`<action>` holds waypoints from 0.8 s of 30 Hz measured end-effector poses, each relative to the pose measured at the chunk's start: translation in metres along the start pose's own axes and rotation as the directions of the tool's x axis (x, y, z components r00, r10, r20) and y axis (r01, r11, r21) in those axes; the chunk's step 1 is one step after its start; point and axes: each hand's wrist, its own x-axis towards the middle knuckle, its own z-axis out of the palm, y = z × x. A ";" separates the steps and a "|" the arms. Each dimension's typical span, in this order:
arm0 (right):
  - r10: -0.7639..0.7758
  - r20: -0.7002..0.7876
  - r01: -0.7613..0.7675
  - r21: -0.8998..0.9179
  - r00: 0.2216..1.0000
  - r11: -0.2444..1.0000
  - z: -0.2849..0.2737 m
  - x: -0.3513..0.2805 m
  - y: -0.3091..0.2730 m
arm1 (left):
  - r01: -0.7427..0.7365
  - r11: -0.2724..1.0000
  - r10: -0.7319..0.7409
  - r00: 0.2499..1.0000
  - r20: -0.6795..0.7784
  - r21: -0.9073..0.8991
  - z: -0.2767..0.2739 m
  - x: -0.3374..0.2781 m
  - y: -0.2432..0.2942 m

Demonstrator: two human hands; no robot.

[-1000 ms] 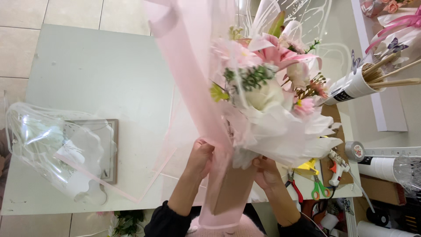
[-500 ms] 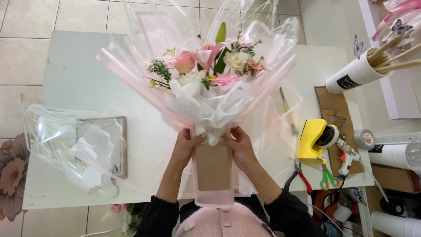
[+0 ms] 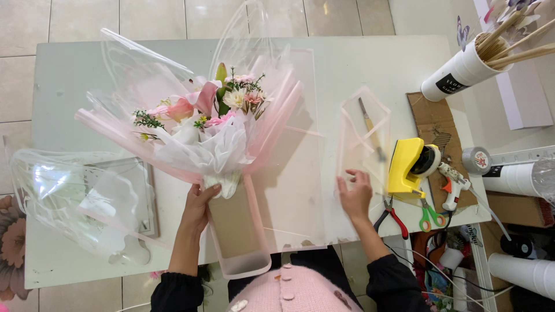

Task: The person cuts a sheet of pink tissue paper, folds it into decorative points, and attaches the paper to the base of a flower bouquet using tape.

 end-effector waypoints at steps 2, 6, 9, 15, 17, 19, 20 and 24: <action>-0.093 -0.126 0.070 -0.172 0.988 0.983 -0.015 0.016 0.015 | -0.005 1.000 0.005 1.000 -0.005 -0.001 0.000 0.008 -0.005; 0.004 -0.174 -0.082 -0.443 0.985 0.893 -0.037 0.059 0.003 | 0.030 0.999 -0.027 0.997 -0.069 0.042 -0.003 0.028 -0.018; 0.185 -0.169 -0.249 -0.575 0.968 0.780 -0.041 0.088 -0.009 | 0.027 0.991 -0.008 0.990 -0.143 0.129 -0.007 0.025 -0.015; 0.205 -0.129 -0.242 -0.515 0.970 0.823 -0.029 0.129 0.063 | 0.023 0.900 0.173 0.898 -0.404 0.436 0.000 -0.002 -0.012; 0.164 -0.096 -0.190 -0.469 0.982 0.862 -0.042 0.120 0.043 | 0.015 0.863 0.274 0.826 -0.492 0.506 0.020 -0.025 -0.025; 0.124 0.001 -0.117 -0.338 0.992 0.934 -0.067 0.098 -0.008 | -0.234 0.666 0.574 0.767 -0.286 0.708 0.055 -0.059 -0.039; 0.120 0.001 -0.112 -0.337 0.993 0.935 -0.071 0.076 -0.049 | -0.237 0.667 0.577 0.764 -0.288 0.707 0.084 -0.063 -0.035; -0.022 0.316 0.129 -0.321 0.948 0.938 -0.066 -0.016 -0.166 | -0.293 0.924 0.176 0.897 0.406 0.245 0.172 -0.070 -0.056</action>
